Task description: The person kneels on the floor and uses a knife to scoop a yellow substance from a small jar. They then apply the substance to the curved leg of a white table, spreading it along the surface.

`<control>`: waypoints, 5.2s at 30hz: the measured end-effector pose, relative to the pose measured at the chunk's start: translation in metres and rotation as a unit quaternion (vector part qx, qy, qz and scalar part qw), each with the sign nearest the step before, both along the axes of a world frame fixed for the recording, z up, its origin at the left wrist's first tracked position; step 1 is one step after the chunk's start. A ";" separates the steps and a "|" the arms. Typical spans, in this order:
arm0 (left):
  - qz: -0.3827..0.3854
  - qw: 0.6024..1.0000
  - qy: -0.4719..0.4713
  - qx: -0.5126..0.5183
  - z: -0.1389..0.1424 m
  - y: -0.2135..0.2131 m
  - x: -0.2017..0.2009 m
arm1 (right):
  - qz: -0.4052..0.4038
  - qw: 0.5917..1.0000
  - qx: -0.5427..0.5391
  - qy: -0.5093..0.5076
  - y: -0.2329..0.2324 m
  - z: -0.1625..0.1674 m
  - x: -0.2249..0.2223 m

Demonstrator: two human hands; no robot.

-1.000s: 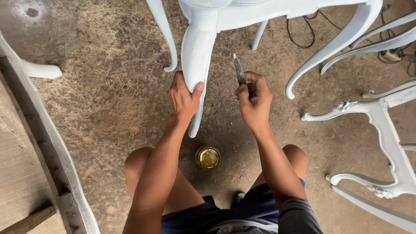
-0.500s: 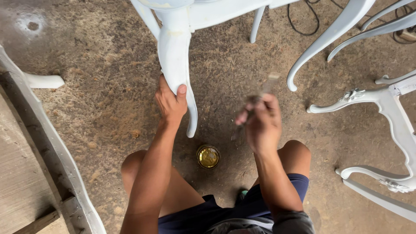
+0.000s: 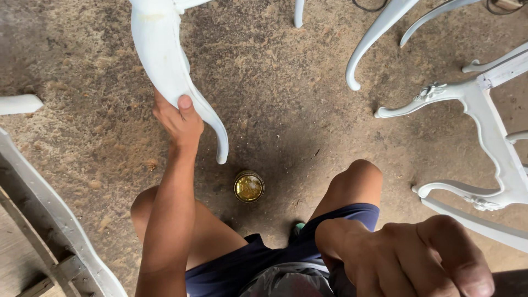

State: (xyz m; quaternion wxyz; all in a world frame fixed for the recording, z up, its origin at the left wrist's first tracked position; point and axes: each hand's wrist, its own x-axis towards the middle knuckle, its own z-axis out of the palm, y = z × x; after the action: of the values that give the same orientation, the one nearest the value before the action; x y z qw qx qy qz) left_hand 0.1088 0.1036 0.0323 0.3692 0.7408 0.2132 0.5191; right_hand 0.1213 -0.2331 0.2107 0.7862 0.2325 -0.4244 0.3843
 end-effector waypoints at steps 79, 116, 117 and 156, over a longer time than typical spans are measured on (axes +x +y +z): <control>-0.202 0.950 -0.135 -0.198 0.018 -0.034 -0.007 | -0.837 0.315 -0.381 -0.236 0.191 -0.035 0.061; -0.235 0.941 -0.152 -0.191 0.030 -0.038 -0.010 | -0.809 0.345 -0.405 -0.248 0.183 -0.029 0.049; -0.236 0.941 -0.148 -0.191 0.030 -0.038 -0.010 | -0.812 0.337 -0.407 -0.246 0.182 -0.028 0.048; -0.234 0.942 -0.142 -0.193 0.017 -0.037 -0.011 | -0.802 0.344 -0.436 -0.222 0.185 -0.039 0.056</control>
State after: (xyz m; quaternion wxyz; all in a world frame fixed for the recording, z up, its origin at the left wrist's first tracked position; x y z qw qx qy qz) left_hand 0.0973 0.0665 0.0492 0.6427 0.6032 0.0751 0.4663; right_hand 0.1775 -0.0483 0.1721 0.5853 -0.6883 -0.3394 -0.2617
